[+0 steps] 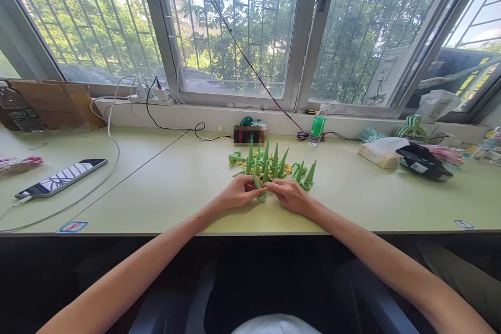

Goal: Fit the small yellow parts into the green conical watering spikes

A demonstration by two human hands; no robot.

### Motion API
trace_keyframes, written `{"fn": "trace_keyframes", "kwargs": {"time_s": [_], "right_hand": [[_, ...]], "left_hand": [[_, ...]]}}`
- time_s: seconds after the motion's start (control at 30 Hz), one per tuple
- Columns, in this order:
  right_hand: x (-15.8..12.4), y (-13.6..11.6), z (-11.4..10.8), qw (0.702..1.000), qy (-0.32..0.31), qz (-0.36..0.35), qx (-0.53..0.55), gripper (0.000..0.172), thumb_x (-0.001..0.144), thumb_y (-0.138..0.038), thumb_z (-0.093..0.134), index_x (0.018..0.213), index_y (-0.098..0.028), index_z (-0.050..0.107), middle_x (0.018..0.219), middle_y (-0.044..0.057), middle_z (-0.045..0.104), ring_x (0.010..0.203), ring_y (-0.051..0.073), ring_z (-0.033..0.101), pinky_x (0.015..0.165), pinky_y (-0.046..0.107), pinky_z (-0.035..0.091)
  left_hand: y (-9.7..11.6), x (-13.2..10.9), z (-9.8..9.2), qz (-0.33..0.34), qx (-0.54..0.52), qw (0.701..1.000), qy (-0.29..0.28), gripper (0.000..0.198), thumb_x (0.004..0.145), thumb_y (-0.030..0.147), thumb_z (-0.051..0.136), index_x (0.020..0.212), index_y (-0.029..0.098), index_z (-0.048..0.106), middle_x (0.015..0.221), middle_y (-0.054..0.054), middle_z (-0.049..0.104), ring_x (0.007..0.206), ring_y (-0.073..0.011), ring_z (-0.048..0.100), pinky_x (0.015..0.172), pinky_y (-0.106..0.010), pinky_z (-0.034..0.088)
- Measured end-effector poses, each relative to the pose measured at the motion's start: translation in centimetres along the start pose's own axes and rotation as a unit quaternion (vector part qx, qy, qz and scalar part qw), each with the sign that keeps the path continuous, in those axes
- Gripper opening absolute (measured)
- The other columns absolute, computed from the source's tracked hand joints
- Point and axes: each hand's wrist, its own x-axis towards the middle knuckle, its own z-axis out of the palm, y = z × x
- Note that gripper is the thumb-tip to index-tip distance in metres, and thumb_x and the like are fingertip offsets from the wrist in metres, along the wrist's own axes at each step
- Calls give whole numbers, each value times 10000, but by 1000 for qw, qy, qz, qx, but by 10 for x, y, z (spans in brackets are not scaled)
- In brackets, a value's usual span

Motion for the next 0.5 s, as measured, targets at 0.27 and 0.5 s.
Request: {"fn": "trace_keyframes", "kwargs": {"time_s": [0.27, 0.5], "right_hand": [[2, -2, 4, 999, 22, 36, 19, 267, 1039, -256, 400, 1170, -193, 625, 859, 58, 680, 688, 142, 616, 621, 238, 416], [6, -4, 3, 993, 60, 81, 63, 251, 1024, -317, 467, 1128, -184, 654, 1013, 100, 740, 862, 194, 707, 756, 282, 504]], "left_hand": [[6, 3, -4, -44, -63, 997, -5, 361, 821, 461, 673, 894, 109, 708, 594, 16, 528, 485, -65, 425, 422, -184, 317], [7, 4, -2, -36, -63, 997, 17, 384, 814, 490, 677, 873, 112, 704, 619, 9, 526, 514, -69, 423, 431, -185, 325]]}}
